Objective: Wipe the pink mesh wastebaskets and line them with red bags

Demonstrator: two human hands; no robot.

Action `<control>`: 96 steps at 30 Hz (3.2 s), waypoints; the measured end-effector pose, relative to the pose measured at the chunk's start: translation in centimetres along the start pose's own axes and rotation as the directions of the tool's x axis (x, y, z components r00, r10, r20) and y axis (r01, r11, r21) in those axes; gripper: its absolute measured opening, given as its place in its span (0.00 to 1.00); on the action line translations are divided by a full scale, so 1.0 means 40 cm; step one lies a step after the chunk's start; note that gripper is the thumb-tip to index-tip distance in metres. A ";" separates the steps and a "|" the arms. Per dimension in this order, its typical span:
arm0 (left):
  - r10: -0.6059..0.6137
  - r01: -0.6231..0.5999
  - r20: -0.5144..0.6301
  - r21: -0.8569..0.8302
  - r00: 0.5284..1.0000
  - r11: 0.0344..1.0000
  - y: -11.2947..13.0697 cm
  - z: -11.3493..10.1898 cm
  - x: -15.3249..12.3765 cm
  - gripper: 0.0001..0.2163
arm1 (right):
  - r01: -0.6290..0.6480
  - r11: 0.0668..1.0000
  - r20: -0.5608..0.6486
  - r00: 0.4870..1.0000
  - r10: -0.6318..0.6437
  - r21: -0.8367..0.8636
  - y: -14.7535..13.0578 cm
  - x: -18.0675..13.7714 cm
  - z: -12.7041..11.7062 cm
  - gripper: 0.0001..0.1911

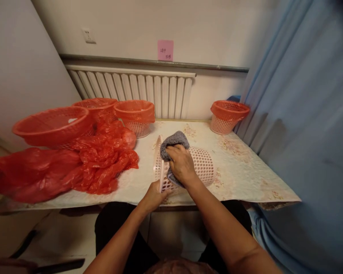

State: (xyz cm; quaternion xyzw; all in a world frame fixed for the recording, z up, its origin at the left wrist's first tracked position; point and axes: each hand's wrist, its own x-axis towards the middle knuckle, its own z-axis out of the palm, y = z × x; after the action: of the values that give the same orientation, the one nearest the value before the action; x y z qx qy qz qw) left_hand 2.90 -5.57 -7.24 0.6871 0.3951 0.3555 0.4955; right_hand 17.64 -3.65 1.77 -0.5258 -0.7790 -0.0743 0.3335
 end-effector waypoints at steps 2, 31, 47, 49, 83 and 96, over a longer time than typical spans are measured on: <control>0.029 -0.030 -0.036 -0.047 0.999 0.998 0.031 -0.001 0.011 0.14 | 0.004 1.000 -0.032 0.999 -0.004 -0.006 -0.018 -0.046 0.000 0.22; 0.134 -0.119 0.175 -0.091 0.975 0.989 -0.056 0.054 0.041 0.14 | -0.052 0.988 -0.066 0.997 0.043 -0.148 0.048 -0.049 -0.020 0.18; 0.103 -0.101 -0.004 -0.232 0.995 0.968 0.122 0.088 0.064 0.19 | -0.030 0.993 -0.078 0.997 0.021 -0.111 0.018 -0.115 -0.051 0.19; 0.144 -0.145 -0.019 -0.217 0.989 0.965 0.137 0.089 0.064 0.17 | -0.016 0.995 -0.121 0.993 0.004 -0.100 0.008 -0.160 -0.047 0.21; 0.160 -0.143 0.118 -0.139 0.980 0.980 0.003 0.096 0.069 0.15 | -0.104 0.989 -0.085 0.992 0.095 -0.108 0.071 -0.046 -0.037 0.21; 0.189 -0.193 -0.042 -0.149 0.981 0.970 0.084 0.104 0.083 0.19 | -0.055 0.993 -0.146 0.989 0.039 -0.108 0.030 -0.217 -0.009 0.21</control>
State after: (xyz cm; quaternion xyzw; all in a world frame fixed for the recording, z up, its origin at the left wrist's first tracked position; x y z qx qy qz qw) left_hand 8.64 -4.92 -4.74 0.6769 0.3056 0.4402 0.5046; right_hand 20.81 -10.00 -3.42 -0.5552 -0.7349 -0.1474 0.3605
